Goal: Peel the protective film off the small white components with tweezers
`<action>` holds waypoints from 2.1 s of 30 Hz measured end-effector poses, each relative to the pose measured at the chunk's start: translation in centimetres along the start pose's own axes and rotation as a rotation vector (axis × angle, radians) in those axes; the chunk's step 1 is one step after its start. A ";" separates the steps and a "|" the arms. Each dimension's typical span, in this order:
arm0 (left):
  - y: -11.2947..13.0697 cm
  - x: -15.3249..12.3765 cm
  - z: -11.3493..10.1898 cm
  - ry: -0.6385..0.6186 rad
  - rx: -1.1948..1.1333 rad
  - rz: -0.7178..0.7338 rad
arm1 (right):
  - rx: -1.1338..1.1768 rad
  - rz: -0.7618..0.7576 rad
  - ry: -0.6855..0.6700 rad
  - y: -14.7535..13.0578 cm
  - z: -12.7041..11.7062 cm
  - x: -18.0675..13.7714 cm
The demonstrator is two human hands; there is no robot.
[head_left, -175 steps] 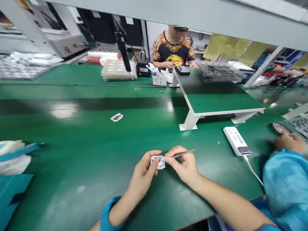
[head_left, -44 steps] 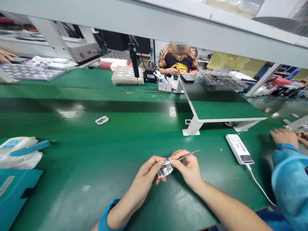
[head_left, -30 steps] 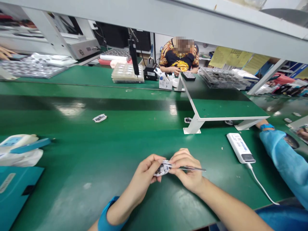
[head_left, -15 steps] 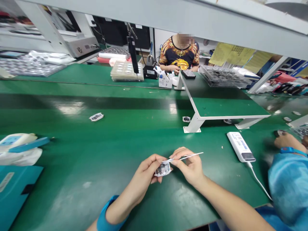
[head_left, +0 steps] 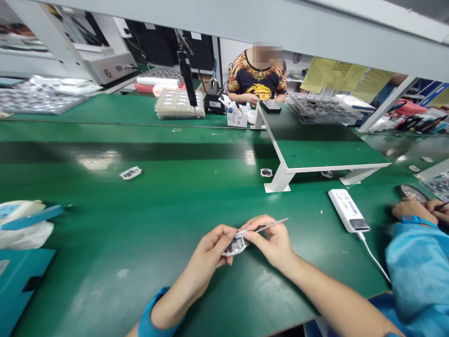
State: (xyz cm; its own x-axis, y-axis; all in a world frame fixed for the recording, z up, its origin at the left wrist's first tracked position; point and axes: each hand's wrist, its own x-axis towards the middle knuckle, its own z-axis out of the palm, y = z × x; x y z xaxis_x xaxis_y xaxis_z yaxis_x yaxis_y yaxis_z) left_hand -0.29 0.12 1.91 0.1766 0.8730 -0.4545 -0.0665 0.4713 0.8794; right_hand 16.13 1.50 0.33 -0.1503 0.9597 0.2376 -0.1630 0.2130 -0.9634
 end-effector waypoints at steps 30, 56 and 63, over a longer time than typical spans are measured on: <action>0.6 -0.6 0.2 -0.041 0.025 0.101 | -0.130 -0.114 0.038 0.3 0.0 -0.1; 0.8 -1.1 -0.3 -0.141 0.018 0.164 | -0.309 -0.382 -0.021 -0.1 0.0 0.0; 0.5 -0.7 -0.5 -0.156 0.068 0.161 | -0.161 -0.216 0.025 0.4 0.0 -0.1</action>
State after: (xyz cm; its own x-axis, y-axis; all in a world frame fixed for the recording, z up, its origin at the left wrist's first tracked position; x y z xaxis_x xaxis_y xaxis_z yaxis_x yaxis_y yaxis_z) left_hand -0.94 -0.19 2.64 0.3186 0.9041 -0.2849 -0.0412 0.3135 0.9487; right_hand 16.09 1.51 -0.06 -0.1043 0.8926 0.4385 -0.0315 0.4377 -0.8986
